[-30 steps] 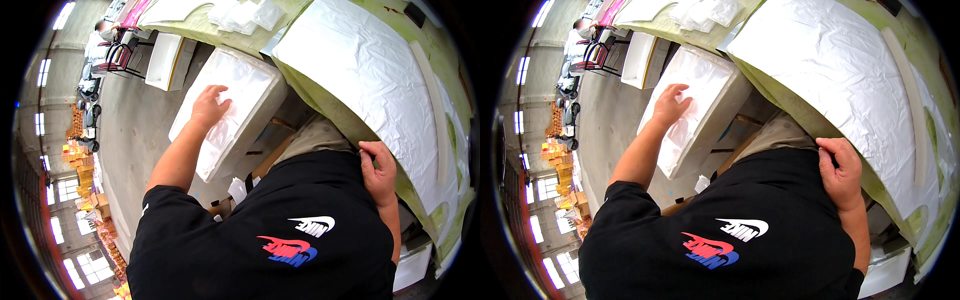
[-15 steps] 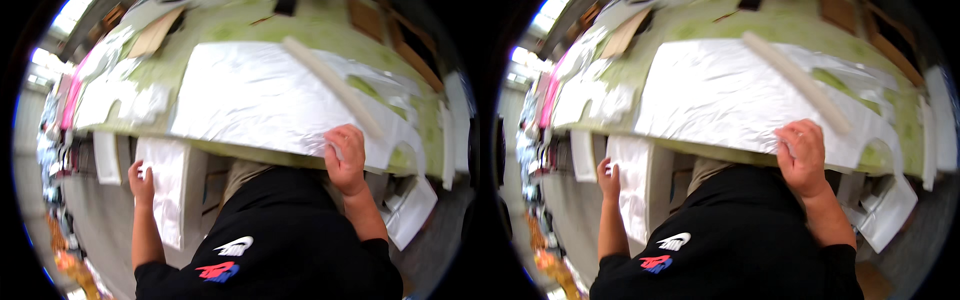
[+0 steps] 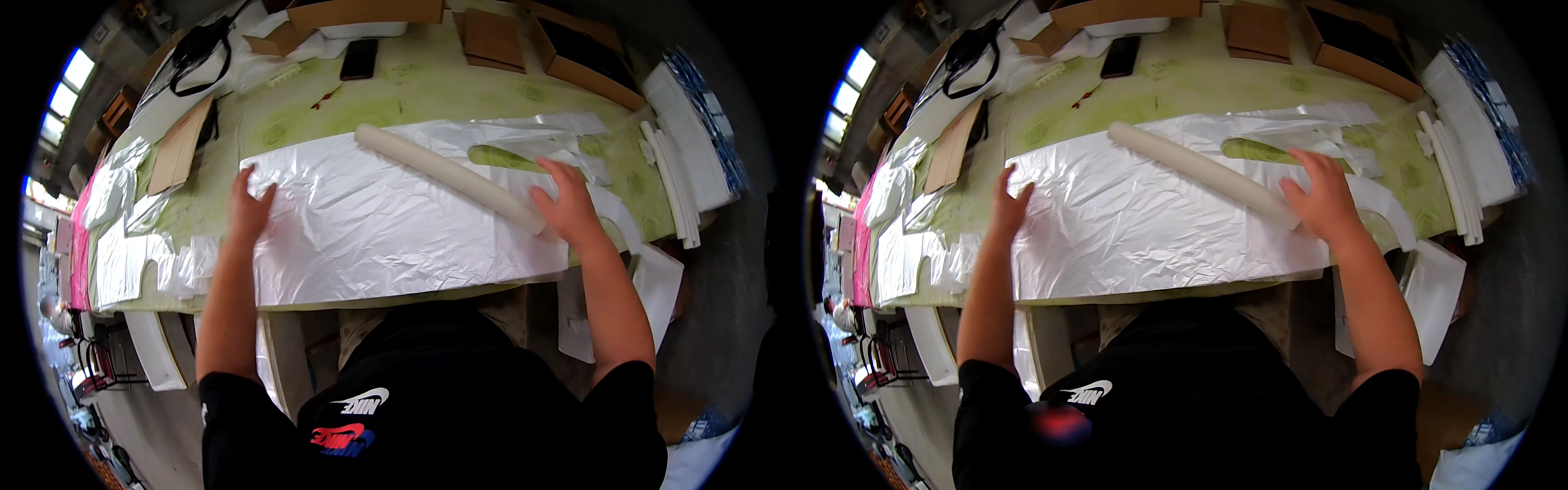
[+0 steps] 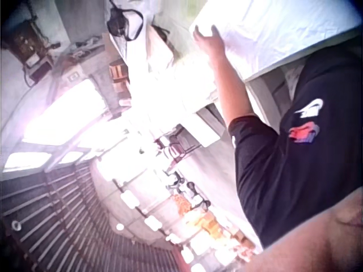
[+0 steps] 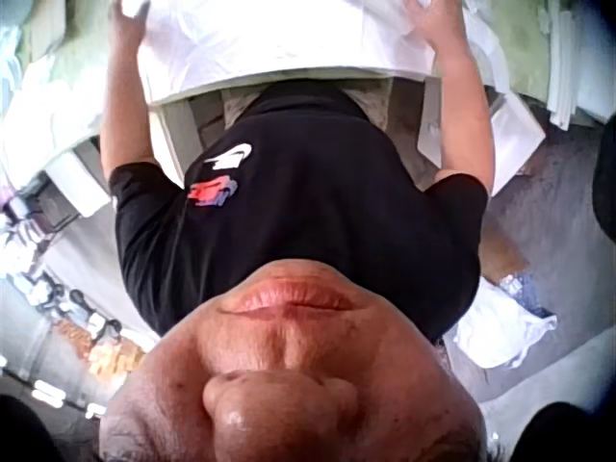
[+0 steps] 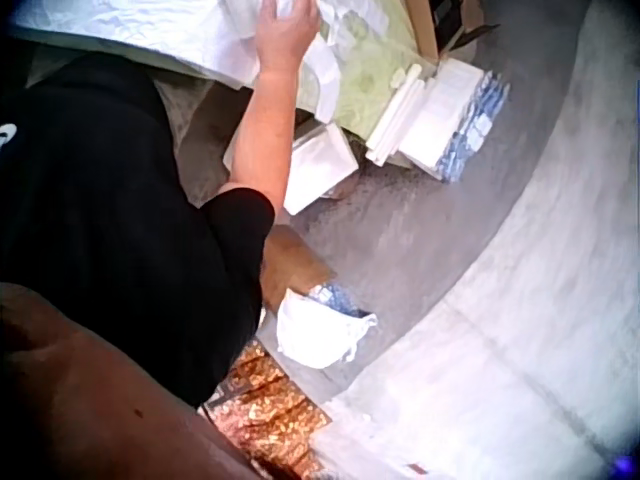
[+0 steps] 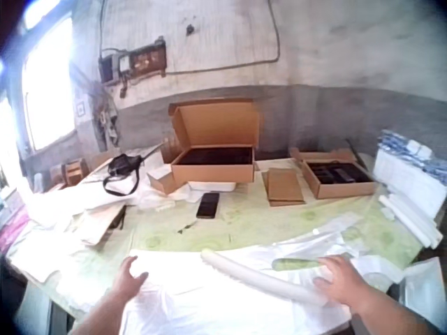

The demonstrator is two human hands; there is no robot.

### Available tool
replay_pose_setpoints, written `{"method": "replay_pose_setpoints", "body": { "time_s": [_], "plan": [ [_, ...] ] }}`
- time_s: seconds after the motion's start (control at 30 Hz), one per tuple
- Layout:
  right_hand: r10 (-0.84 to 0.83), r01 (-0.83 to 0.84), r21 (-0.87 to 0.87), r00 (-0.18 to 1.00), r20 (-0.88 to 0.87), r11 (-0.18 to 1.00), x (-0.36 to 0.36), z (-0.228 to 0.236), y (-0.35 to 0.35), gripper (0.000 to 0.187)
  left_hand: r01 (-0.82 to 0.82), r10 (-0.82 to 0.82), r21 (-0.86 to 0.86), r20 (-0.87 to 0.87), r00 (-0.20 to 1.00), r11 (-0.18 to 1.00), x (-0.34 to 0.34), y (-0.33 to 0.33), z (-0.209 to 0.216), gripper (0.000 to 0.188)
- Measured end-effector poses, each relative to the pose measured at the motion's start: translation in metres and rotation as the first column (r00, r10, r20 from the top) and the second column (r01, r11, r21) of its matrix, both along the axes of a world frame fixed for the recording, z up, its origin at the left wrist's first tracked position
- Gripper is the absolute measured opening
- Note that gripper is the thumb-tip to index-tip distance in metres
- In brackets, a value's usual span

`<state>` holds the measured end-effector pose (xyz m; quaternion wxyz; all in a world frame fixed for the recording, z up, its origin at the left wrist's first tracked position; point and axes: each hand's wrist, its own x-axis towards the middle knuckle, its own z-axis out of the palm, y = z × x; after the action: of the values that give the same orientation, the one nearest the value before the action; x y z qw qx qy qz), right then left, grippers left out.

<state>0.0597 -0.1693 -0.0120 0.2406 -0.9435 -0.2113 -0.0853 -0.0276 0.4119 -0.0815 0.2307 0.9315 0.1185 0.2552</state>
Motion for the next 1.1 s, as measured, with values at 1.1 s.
{"method": "replay_pose_setpoints", "body": {
  "time_s": [1.1],
  "plan": [
    [0.159,-0.222,-0.212,0.948,-0.275,0.952,0.158,-0.017,-0.009,0.034,-0.274,0.160,-0.021,-0.768,0.620,0.962,0.052,0.025,0.074,0.074]
  ]
}}
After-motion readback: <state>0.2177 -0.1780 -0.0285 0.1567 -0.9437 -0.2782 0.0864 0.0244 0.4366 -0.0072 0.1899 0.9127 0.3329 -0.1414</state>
